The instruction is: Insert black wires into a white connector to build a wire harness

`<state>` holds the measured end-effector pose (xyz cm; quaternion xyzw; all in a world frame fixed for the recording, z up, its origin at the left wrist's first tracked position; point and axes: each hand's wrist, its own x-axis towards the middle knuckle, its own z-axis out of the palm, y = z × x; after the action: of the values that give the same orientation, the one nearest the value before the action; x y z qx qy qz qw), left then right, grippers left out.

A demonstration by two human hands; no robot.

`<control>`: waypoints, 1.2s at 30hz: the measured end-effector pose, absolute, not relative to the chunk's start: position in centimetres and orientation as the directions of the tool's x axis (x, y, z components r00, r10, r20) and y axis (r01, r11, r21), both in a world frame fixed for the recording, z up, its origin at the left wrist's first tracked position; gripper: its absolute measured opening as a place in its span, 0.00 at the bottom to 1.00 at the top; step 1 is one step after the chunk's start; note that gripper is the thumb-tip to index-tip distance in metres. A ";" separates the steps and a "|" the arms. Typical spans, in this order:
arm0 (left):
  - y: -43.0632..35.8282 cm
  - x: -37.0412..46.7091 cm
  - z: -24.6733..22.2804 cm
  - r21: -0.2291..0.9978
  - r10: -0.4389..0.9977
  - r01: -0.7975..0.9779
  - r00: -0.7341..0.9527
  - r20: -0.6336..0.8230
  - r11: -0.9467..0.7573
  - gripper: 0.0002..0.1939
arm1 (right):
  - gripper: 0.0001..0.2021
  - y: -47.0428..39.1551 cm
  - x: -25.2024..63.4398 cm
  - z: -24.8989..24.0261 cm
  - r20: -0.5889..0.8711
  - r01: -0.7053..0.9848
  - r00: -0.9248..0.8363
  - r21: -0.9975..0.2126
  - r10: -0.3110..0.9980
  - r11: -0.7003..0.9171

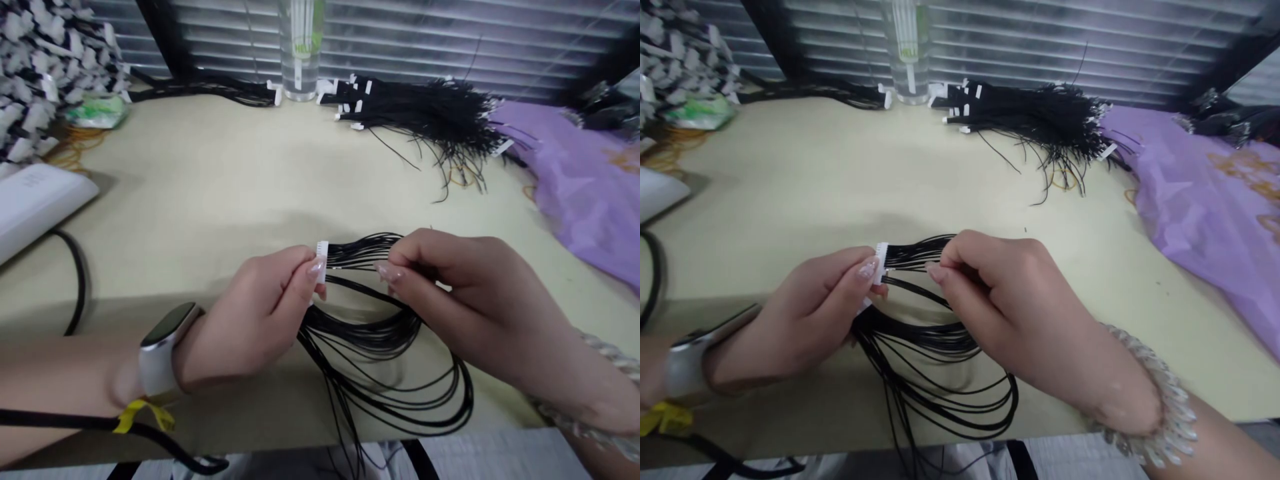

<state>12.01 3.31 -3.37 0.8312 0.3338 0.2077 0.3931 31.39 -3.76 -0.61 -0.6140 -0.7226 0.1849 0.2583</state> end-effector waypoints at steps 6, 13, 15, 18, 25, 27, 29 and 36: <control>3.3 11.9 -3.5 0.790 0.691 0.359 0.715 0.110 -0.497 0.16 | 0.10 -3.7 31.0 -0.8 0.128 0.806 -0.106 -0.569 0.986 0.161; 3.3 12.0 -3.6 0.764 0.673 0.350 0.725 0.145 -0.542 0.16 | 0.11 -3.7 30.8 -0.8 0.077 0.759 -0.149 -0.631 0.986 0.165; 3.3 12.0 -3.6 0.764 0.661 0.348 0.739 0.133 -0.543 0.16 | 0.09 -3.5 30.5 -1.2 0.119 0.768 -0.168 -0.607 0.978 0.206; 3.2 12.0 -3.6 0.768 0.628 0.328 0.769 0.121 -0.550 0.15 | 0.07 -3.4 29.9 -1.8 0.199 0.798 -0.209 -0.531 0.958 0.284; 3.4 12.1 -3.8 0.794 0.625 0.308 0.773 0.112 -0.524 0.15 | 0.09 -3.2 29.8 -1.5 0.220 0.797 -0.231 -0.516 0.948 0.314; 3.5 12.1 -3.8 0.792 0.654 0.328 0.747 0.116 -0.515 0.15 | 0.06 -2.9 30.6 -1.2 0.178 0.795 -0.241 -0.528 0.954 0.300; 3.5 12.1 -3.7 0.793 0.694 0.357 0.711 0.112 -0.494 0.16 | 0.03 -2.7 31.5 -1.1 0.135 0.817 -0.236 -0.508 0.962 0.271; 3.5 12.3 -3.7 0.905 0.815 0.370 0.578 -0.048 -0.209 0.19 | 0.21 -3.8 33.0 0.3 0.301 0.872 -0.077 -0.441 0.951 0.210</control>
<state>12.29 3.52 -3.70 0.7430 0.3987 0.2285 0.4866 33.02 -3.81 0.28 -0.6242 -0.7302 0.0729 0.2682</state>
